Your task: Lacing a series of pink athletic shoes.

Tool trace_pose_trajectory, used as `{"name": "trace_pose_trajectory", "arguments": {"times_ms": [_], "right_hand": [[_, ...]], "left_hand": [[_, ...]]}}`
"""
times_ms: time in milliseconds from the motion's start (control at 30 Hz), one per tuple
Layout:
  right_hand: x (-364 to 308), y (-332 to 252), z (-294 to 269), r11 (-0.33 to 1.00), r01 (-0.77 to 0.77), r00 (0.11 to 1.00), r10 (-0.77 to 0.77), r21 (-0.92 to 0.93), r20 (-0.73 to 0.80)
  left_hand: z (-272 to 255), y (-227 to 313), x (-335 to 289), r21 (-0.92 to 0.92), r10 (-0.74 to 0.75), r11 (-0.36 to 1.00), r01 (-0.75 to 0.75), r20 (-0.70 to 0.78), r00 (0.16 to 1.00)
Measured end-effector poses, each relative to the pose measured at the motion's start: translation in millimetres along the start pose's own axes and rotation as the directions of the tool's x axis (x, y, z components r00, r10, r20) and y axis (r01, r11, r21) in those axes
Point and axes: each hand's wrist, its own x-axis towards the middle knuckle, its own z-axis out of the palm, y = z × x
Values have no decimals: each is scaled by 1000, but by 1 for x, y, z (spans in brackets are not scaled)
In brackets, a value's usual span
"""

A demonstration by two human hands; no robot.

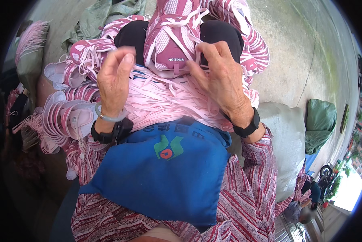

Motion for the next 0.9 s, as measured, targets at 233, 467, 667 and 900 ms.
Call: {"name": "trace_pose_trajectory", "arguments": {"times_ms": [233,467,667,900], "right_hand": [[-5,9,16,985,-14,992,36,-171,123],[11,19,26,998,51,996,-49,-31,70],[15,25,13,975,-27,997,11,221,73],[29,9,-20,926,-194,948,92,324,305]], "left_hand": [[62,-46,18,356,364,838,-415,203,909],[68,-54,14,428,368,819,-381,117,922],[49,-49,14,289,371,874,-390,120,921],[22,3,20,31,200,979,-200,2,980]]}}
